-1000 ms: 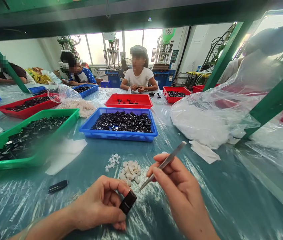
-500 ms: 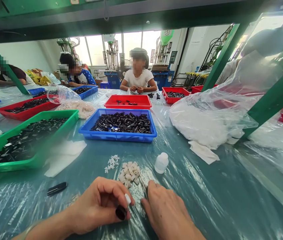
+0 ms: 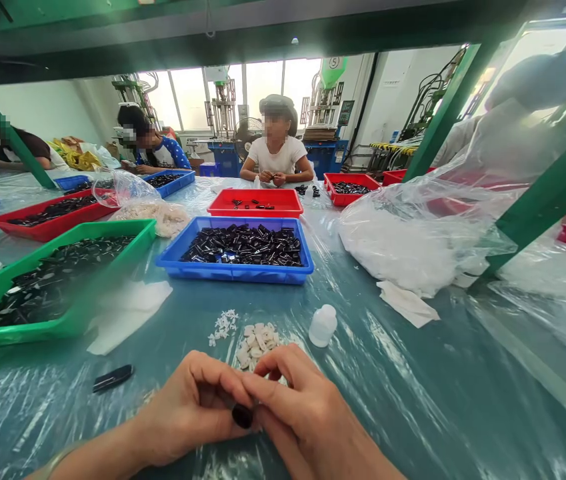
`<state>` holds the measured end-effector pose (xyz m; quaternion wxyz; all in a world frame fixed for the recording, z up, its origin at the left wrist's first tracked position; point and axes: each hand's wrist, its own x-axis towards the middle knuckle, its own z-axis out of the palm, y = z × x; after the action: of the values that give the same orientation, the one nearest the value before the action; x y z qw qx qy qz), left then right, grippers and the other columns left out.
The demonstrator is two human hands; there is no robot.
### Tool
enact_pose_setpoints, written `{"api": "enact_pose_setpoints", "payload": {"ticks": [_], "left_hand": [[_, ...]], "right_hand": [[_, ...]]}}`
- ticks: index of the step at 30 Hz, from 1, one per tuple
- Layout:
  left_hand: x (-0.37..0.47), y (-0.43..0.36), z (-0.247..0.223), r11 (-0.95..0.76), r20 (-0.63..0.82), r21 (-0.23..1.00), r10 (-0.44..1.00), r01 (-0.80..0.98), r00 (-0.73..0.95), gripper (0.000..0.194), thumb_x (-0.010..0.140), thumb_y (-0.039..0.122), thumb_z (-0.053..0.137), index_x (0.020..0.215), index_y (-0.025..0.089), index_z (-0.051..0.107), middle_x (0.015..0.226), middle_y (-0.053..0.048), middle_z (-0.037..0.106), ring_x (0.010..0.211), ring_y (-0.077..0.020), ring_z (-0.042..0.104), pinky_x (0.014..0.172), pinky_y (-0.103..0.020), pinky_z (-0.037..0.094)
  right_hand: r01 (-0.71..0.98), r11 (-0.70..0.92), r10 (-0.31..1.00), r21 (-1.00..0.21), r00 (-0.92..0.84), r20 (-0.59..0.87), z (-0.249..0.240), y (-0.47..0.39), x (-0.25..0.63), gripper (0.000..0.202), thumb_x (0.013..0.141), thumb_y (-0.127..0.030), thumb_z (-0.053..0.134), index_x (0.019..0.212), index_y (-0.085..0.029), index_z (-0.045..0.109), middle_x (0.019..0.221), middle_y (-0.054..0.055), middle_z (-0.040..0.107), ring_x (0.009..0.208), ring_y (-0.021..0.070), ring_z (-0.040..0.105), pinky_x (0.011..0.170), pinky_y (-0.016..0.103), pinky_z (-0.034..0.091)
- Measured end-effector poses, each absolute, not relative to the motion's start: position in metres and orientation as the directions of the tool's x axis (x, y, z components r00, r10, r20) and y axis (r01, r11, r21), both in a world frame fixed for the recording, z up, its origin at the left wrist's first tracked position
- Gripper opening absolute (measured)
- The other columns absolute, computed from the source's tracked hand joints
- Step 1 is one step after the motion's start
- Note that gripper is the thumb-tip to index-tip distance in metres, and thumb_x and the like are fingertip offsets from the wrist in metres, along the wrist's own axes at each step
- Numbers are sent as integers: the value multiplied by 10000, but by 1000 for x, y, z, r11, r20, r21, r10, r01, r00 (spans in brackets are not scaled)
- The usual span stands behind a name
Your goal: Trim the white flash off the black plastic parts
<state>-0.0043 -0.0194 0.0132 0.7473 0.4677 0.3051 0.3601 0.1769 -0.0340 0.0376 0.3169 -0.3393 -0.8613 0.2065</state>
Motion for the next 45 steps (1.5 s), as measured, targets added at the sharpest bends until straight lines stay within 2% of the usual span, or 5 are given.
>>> {"api": "enact_pose_setpoints", "payload": {"ticks": [9, 15, 27, 40, 45], "left_hand": [[-3, -20, 16, 403, -192, 865, 816, -299, 545, 176, 540, 80, 810, 683, 134, 724, 681, -15, 714, 644, -102, 650, 660, -191, 502], [-2, -19, 15, 421, -265, 877, 826, -231, 498, 190, 528, 77, 800, 698, 121, 728, 673, -26, 714, 618, -105, 635, 628, -197, 484], [0, -19, 18, 385, -263, 907, 834, -171, 486, 164, 552, 73, 762, 711, 98, 728, 666, -48, 714, 613, -127, 627, 614, -217, 473], [-1, -18, 18, 418, -260, 875, 831, -243, 493, 139, 566, 107, 767, 688, 99, 701, 584, -17, 680, 534, -86, 598, 544, -174, 449], [-1, -16, 19, 457, -341, 866, 836, -202, 430, 209, 538, 154, 785, 693, 95, 659, 682, -63, 711, 563, -140, 652, 523, -201, 471]], "right_hand": [[350, 760, 650, -548, -395, 649, 32, -33, 174, 271, 793, 10, 523, 914, -205, 634, 782, 36, 654, 706, 139, 620, 620, 232, 539], [315, 654, 756, -688, -319, 572, 39, -41, 177, 390, 774, 7, 601, 1043, -274, 627, 852, 23, 644, 731, 139, 628, 635, 237, 531], [419, 724, 688, -548, -499, 527, 39, -38, 178, 459, 812, 13, 508, 1158, -271, 607, 880, 54, 637, 759, 158, 594, 665, 282, 540], [381, 704, 702, -600, -501, 506, 29, -41, 173, 390, 836, -31, 490, 1141, -239, 615, 1032, 84, 624, 888, 158, 628, 719, 242, 546], [694, 527, 738, -490, -87, 669, 27, -28, 189, 407, 814, -217, 596, 1213, -247, 526, 1101, 78, 587, 961, 218, 602, 796, 325, 521]]}}
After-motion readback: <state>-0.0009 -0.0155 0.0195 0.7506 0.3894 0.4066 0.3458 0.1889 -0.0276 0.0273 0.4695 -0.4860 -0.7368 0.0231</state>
